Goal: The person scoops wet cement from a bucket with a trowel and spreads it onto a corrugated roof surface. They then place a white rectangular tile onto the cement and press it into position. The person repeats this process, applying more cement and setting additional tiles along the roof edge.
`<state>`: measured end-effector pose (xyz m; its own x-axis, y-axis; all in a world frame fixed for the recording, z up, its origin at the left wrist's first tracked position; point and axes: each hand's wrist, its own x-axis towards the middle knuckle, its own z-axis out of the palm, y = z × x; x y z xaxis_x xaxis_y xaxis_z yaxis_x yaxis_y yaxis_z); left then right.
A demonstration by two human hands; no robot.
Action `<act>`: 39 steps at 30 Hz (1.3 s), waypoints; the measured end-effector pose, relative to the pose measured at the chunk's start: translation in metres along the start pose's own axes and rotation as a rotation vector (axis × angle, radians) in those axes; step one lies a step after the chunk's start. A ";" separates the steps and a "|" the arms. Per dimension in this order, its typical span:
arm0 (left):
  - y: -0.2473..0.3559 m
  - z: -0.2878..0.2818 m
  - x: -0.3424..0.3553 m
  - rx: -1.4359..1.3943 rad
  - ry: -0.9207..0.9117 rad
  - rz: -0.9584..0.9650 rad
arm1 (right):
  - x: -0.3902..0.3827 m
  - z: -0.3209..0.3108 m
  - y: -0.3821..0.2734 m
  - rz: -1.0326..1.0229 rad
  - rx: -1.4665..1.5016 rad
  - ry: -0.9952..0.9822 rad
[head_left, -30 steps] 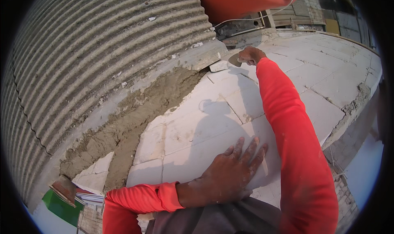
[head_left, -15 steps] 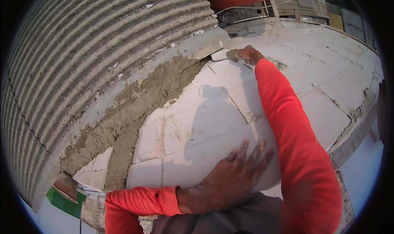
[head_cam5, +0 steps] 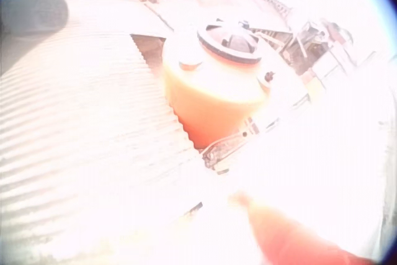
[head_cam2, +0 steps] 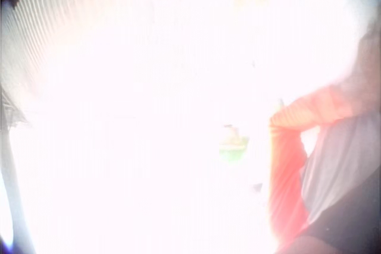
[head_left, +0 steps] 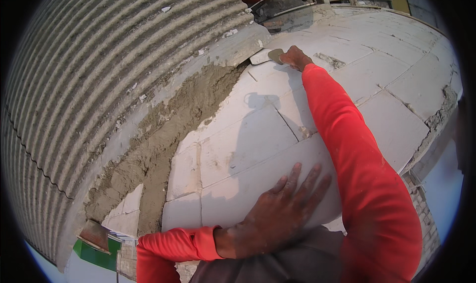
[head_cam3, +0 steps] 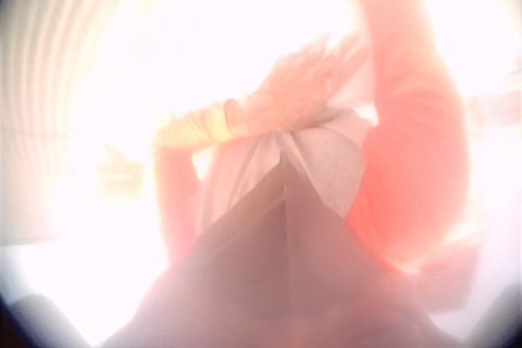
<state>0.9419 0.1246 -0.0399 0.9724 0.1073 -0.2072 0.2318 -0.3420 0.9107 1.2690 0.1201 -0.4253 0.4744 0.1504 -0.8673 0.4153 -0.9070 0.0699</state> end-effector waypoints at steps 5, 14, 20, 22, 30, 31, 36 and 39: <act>0.005 -0.015 0.004 -0.054 -0.060 -0.053 | 0.004 0.015 0.003 -0.055 0.023 0.075; 0.003 -0.010 0.003 0.009 -0.067 -0.030 | 0.023 0.029 0.005 -0.159 -0.024 0.209; -0.001 -0.007 0.000 0.126 -0.045 0.037 | 0.010 0.049 0.006 -0.058 0.065 -0.104; -0.003 -0.011 0.009 0.081 -0.047 0.003 | 0.010 0.026 -0.005 -0.051 0.024 0.046; 0.010 -0.011 -0.002 0.072 -0.099 -0.044 | 0.024 0.025 -0.001 -0.040 0.125 -0.059; 0.007 -0.008 0.002 0.150 -0.071 -0.016 | 0.015 0.023 -0.008 -0.063 0.072 -0.029; 0.012 0.000 -0.006 0.024 -0.061 -0.070 | 0.000 0.057 0.012 -0.007 0.031 -0.070; -0.004 -0.016 0.012 0.145 -0.045 0.035 | 0.015 0.024 -0.007 -0.041 0.110 0.058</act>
<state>0.9521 0.1416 -0.0402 0.9795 0.0515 -0.1948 0.1955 -0.4768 0.8570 1.2545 0.1191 -0.4508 0.5041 0.2073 -0.8384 0.3489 -0.9369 -0.0219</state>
